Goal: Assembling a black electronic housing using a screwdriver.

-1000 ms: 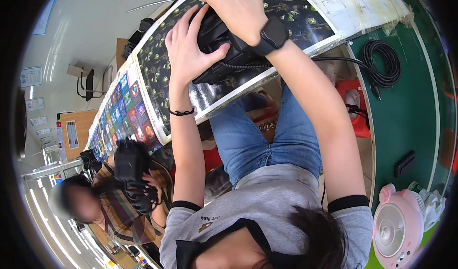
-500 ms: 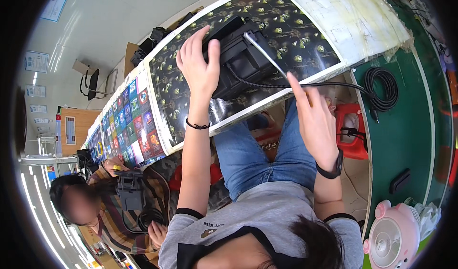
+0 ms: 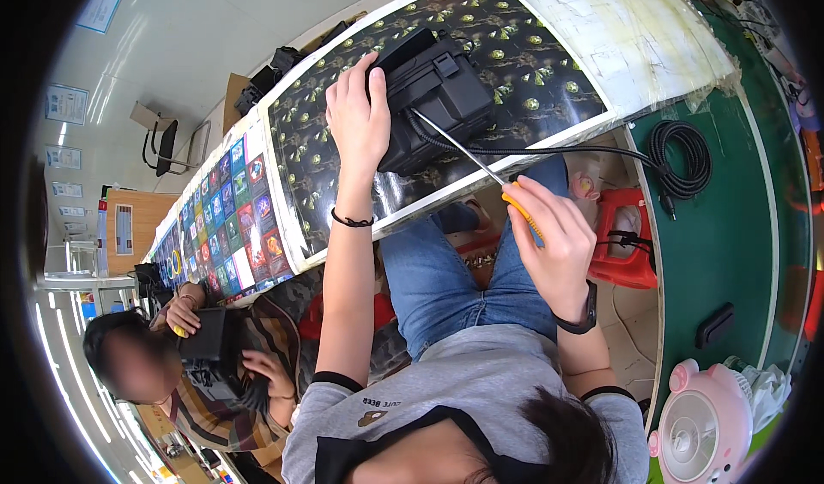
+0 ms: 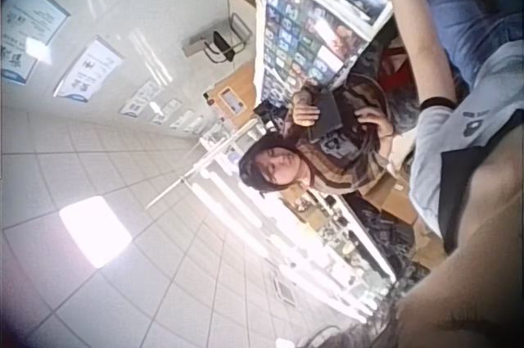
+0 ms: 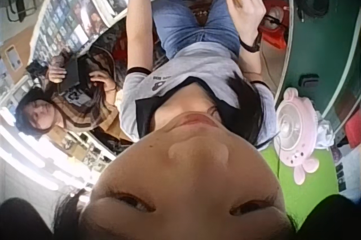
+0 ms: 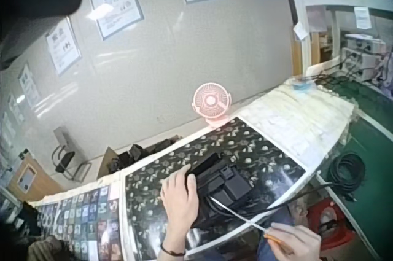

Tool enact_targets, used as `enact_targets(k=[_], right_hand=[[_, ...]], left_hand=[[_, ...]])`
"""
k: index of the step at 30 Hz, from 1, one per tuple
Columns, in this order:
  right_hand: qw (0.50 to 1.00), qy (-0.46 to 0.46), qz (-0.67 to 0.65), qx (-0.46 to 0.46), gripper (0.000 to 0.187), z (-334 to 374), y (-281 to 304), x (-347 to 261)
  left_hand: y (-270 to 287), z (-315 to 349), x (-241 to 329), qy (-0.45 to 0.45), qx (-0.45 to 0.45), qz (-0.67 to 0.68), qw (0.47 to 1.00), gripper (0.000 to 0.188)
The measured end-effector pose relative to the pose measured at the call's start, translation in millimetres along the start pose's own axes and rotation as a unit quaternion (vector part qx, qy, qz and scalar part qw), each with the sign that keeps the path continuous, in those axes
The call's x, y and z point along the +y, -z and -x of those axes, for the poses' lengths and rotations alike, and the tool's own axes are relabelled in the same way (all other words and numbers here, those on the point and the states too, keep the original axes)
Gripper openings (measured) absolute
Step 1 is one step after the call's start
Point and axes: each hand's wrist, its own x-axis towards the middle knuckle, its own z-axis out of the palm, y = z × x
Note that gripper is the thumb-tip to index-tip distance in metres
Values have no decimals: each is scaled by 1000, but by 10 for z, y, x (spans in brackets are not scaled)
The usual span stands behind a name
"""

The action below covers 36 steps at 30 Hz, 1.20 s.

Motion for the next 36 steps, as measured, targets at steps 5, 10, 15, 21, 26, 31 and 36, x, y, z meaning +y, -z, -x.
enact_targets(k=[5,10,15,21,26,31,36], right_hand=[[1000,3,12,20,29,158,-142,11],[999,-17,20,18,26,231,-215,-43],[891,-282,-348,-66,21,255,-155,-81],[402,-538,-739,-60,22,232,-92,35],[842,-325,-411,-127,17,221,-62,-70],[983,-57,-139,-109,24,265,-82,-251],[996,7,-49,-74,26,293,-287,-231]], left_hand=[[4,1,13,14,-9,-3,1000,38],[21,2,-2,0,4,17,1000,33],[6,-6,-40,-12,20,36,999,29],[-7,30,-37,-11,32,-7,999,31],[-12,67,-19,17,41,-36,998,32],[-31,69,-44,25,47,-38,998,33],[-24,81,-54,22,43,-40,998,34]])
